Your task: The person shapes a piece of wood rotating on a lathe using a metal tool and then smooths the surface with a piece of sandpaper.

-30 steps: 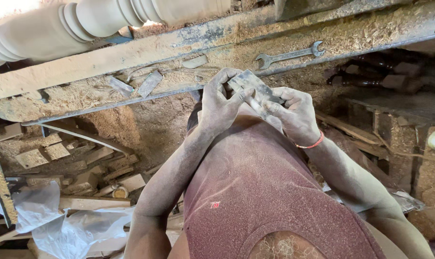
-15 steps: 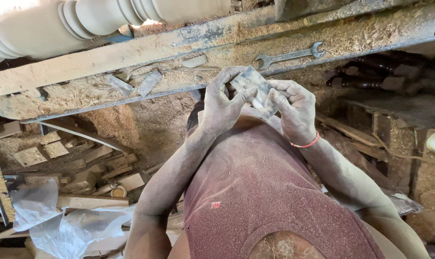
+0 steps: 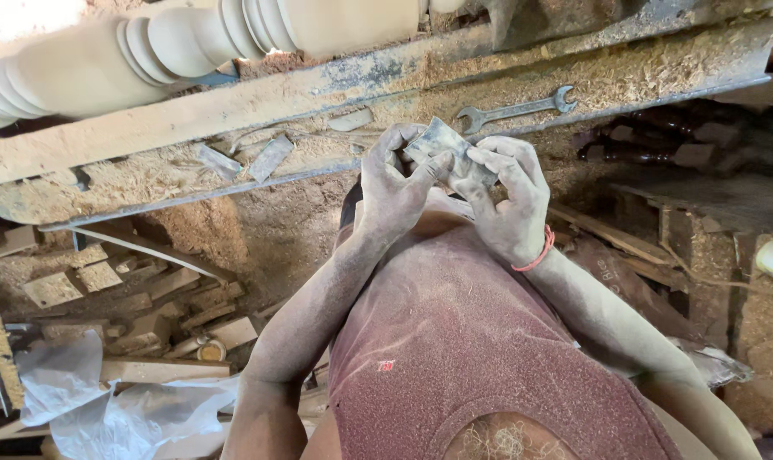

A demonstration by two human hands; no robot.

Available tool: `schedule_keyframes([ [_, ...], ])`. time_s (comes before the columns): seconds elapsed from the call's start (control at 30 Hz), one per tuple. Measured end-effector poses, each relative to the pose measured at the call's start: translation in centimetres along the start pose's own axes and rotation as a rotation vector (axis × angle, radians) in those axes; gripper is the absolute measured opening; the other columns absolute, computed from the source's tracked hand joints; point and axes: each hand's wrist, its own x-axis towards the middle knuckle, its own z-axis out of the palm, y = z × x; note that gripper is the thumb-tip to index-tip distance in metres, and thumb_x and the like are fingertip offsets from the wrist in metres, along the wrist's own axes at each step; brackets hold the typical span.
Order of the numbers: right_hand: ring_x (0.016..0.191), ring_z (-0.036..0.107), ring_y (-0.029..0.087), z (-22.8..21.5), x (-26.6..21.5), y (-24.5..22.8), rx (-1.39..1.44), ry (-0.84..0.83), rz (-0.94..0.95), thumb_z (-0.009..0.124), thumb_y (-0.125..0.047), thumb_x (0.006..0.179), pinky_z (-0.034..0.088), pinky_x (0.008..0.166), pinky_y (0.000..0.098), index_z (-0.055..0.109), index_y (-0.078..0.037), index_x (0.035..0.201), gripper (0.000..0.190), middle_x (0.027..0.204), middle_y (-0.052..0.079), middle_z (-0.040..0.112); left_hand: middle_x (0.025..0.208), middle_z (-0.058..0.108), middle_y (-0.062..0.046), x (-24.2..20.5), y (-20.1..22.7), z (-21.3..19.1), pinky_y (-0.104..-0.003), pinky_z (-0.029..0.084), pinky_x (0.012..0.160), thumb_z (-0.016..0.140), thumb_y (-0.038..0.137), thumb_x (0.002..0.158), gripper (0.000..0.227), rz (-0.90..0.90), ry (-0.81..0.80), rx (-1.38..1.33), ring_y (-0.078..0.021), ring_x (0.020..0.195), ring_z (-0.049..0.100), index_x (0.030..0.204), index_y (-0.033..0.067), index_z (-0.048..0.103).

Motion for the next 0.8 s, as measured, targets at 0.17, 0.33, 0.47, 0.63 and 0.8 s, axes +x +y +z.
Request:
schedule_keyframes([
  [0.17, 0.114, 0.067, 0.036, 0.4, 1.3, -1.7, -0.100, 0.004, 0.118, 0.083, -0.009, 0.088, 0.056, 0.098, 0.0410, 0.062, 0.004, 0.129, 0.047, 0.123, 0.021, 0.067, 0.091, 0.073, -0.002, 1.1, 0.8, -0.7, -0.025, 0.056, 0.081, 0.077, 0.005, 0.092, 0.017, -0.019, -0.062, -0.014, -0.0082, 0.085, 0.068, 0.104, 0.0013, 0.067],
  [0.33, 0.102, 0.071, 0.033, 1.0, 2.1, -2.6, -0.159, -0.030, 0.184, 0.077, -0.004, 0.094, 0.057, 0.088, 0.0398, 0.069, 0.001, 0.118, 0.026, 0.111, 0.017, 0.072, 0.090, 0.070, -0.002, 2.1, 2.0, -1.7, -0.027, 0.054, 0.083, 0.076, 0.007, 0.095, 0.014, 0.045, -0.127, 0.031, -0.0091, 0.086, 0.064, 0.102, 0.0021, 0.065],
  [0.47, 0.085, 0.072, 0.020, 1.6, 2.6, -2.2, -0.040, -0.040, 0.339, 0.071, -0.003, 0.096, 0.056, 0.073, 0.0314, 0.070, 0.000, 0.105, 0.009, 0.098, 0.012, 0.073, 0.096, 0.068, -0.004, 2.8, 3.2, -2.7, -0.026, 0.053, 0.088, 0.072, 0.009, 0.098, 0.012, 0.149, -0.198, 0.061, -0.0100, 0.092, 0.063, 0.104, 0.0028, 0.065],
  [0.63, 0.066, 0.060, 0.007, 1.9, 2.5, -2.0, 0.123, -0.131, 0.574, 0.069, -0.005, 0.095, 0.051, 0.061, 0.0254, 0.071, -0.002, 0.097, 0.004, 0.074, 0.004, 0.066, 0.104, 0.068, -0.005, 3.3, 4.9, -3.5, -0.026, 0.051, 0.087, 0.069, 0.010, 0.099, 0.016, 0.072, -0.277, -0.033, -0.0095, 0.093, 0.061, 0.112, 0.0048, 0.063],
  [0.8, 0.066, 0.058, 0.008, 2.0, 2.5, -2.0, 0.120, -0.156, 0.510, 0.072, -0.008, 0.096, 0.050, 0.061, 0.0267, 0.067, -0.002, 0.086, 0.013, 0.073, 0.004, 0.063, 0.098, 0.075, -0.006, 3.4, 5.7, -4.8, -0.027, 0.052, 0.075, 0.075, 0.015, 0.097, 0.017, -0.090, -0.295, 0.270, -0.0088, 0.084, 0.063, 0.105, 0.0026, 0.067],
])
